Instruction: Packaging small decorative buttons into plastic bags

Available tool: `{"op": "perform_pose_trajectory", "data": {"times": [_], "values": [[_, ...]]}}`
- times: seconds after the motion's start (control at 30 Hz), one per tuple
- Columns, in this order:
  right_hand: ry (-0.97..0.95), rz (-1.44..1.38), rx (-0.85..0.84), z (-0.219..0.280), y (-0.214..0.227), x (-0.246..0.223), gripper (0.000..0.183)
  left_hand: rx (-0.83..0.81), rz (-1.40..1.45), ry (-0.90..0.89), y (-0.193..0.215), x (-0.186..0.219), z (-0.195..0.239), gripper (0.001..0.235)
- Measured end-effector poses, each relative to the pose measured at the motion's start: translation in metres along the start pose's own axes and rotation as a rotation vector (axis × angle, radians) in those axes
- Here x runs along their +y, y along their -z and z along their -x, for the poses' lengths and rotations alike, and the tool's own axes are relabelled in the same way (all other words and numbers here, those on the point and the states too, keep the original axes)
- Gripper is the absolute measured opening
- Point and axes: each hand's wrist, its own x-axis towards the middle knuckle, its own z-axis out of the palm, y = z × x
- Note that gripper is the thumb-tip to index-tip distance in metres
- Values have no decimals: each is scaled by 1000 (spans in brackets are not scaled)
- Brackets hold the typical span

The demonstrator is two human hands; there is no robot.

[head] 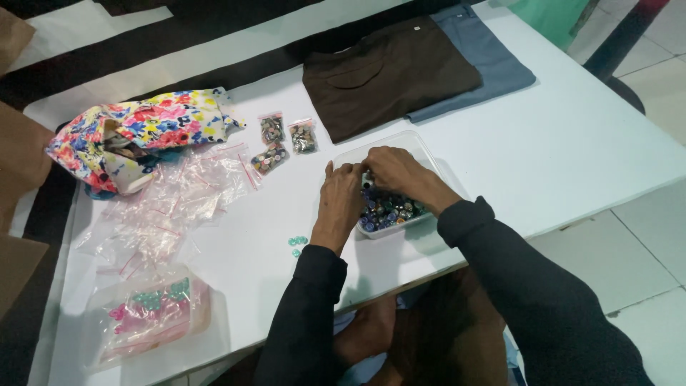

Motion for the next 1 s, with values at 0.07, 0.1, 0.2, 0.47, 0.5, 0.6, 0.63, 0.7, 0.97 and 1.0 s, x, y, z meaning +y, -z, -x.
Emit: {"op": "perform_pose_trajectory", "data": {"times": [0.07,0.1,0.2,0.47,0.5,0.6,0.63,0.7,0.97,1.0], "values": [[12,17,19,-10,-25,12,6,3,33,27,-3,-5,-1,43],[24,36,34,-15,-38,19,9,7,70,56,-5,-7,-1,41],[84,103,37,-18,-68,39,5,15,114,60,-6,-9,0,37],[123,98,102,0,-45,21,13,17,-144,32,-9,-7,-13,28],[115,52,100,2,-39,18,16,11,-178,67,-17,-11,-19,26],[73,-43,103,7,-31,18,18,36,-167,146,-36,-15,-38,20],[74,-43,102,11,-24,15,18,36,-167,147,-36,-10,-36,20],[93,-55,102,20,-11,9,22,100,-247,119,-35,-2,-32,12],[66,151,184,6,-62,34,12,58,-274,178,-26,17,-30,11],[56,146,188,7,-57,29,9,54,-269,177,-23,17,-29,12]]}}
